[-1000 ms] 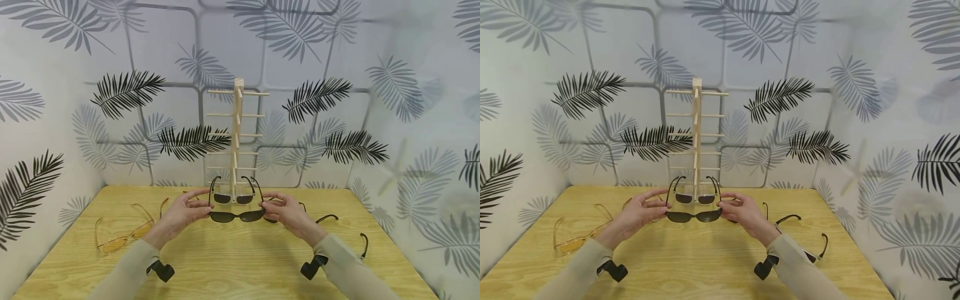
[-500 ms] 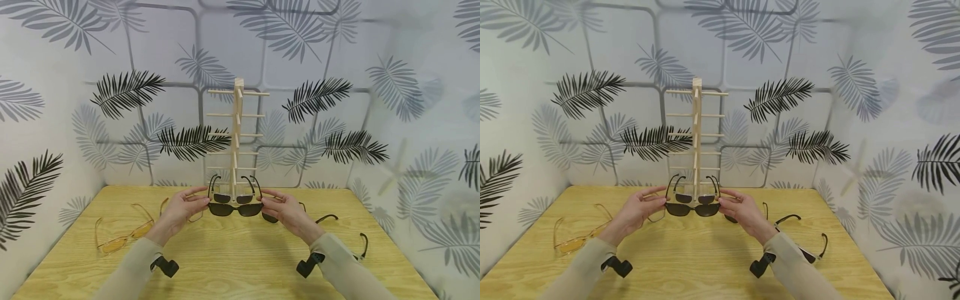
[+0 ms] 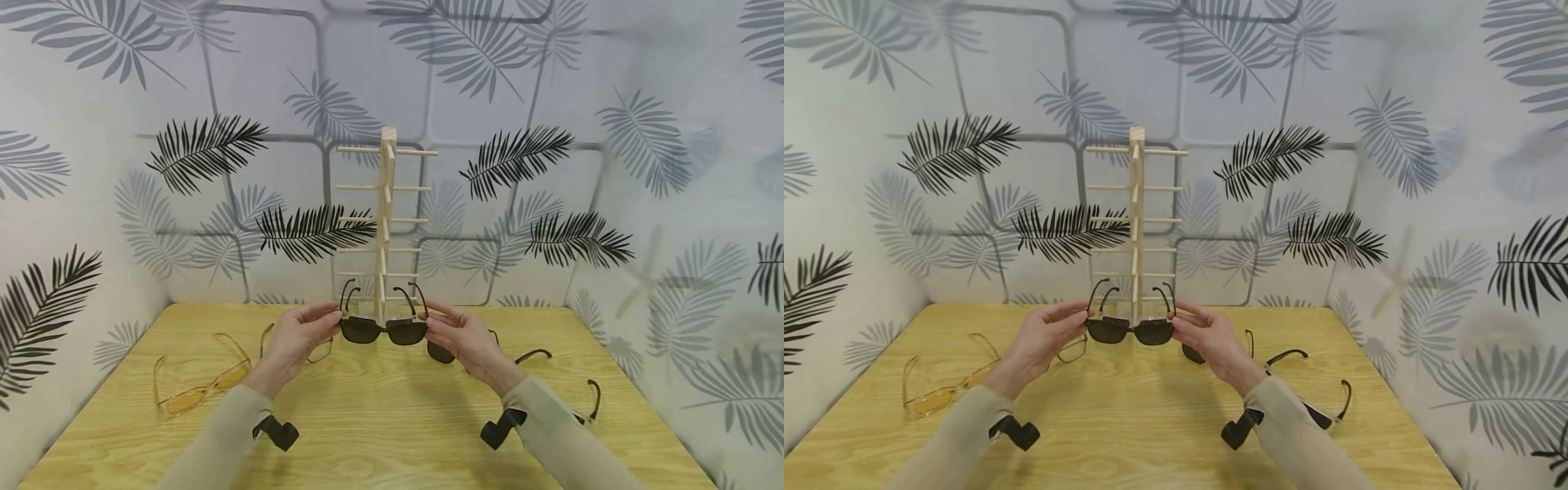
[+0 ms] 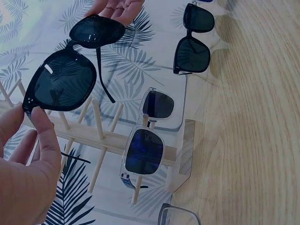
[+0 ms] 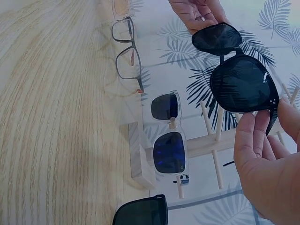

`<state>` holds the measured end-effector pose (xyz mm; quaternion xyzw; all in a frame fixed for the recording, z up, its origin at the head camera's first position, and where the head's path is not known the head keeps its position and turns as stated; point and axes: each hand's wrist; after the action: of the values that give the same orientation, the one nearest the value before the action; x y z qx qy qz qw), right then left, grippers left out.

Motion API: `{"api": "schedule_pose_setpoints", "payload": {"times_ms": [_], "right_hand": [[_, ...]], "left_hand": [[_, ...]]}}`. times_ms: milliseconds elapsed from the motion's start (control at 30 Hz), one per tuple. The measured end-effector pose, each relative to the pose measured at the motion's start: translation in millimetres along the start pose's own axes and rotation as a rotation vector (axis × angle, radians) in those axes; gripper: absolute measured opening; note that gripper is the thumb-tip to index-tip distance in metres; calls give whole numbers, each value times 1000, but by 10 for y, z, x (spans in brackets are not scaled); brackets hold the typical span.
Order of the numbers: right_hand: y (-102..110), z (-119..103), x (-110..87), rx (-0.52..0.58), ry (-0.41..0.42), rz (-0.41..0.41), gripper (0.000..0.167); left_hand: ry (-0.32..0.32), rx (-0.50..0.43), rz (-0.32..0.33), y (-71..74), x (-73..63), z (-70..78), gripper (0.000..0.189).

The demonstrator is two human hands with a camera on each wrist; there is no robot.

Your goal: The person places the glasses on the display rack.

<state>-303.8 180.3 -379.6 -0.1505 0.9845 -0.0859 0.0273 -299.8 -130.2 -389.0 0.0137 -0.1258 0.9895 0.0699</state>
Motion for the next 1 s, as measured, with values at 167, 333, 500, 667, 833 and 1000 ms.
{"api": "schedule_pose_setpoints", "payload": {"times_ms": [167, 333, 500, 667, 833, 1000], "right_hand": [[-20, -11, 52, 13, 32, 29, 52], [-50, -42, 112, 5, 76, 54, 50], [-68, -28, 166, -1, 92, 80, 48], [-77, -2, 208, 27, 95, 116, 46], [-83, -5, 263, 38, 96, 128, 45], [-67, -15, 329, 60, 108, 115, 46]], "left_hand": [[-1, -5, 14, -32, 40, 7, 49], [-21, -23, 46, -69, 82, 4, 48], [-38, -58, 111, -111, 113, -22, 45], [-51, -99, 145, -131, 149, -44, 46], [-78, -106, 161, -146, 202, -40, 41], [-89, -107, 177, -160, 285, -25, 40]]}}
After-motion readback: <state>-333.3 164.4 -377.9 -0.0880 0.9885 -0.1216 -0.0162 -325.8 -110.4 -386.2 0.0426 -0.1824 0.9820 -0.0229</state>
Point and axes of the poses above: each hand's wrist, its own x-axis towards the middle knuckle, its own y-axis out of the back of the hand, z = x × y, and after that the axes turned 1 degree about z, right-handed
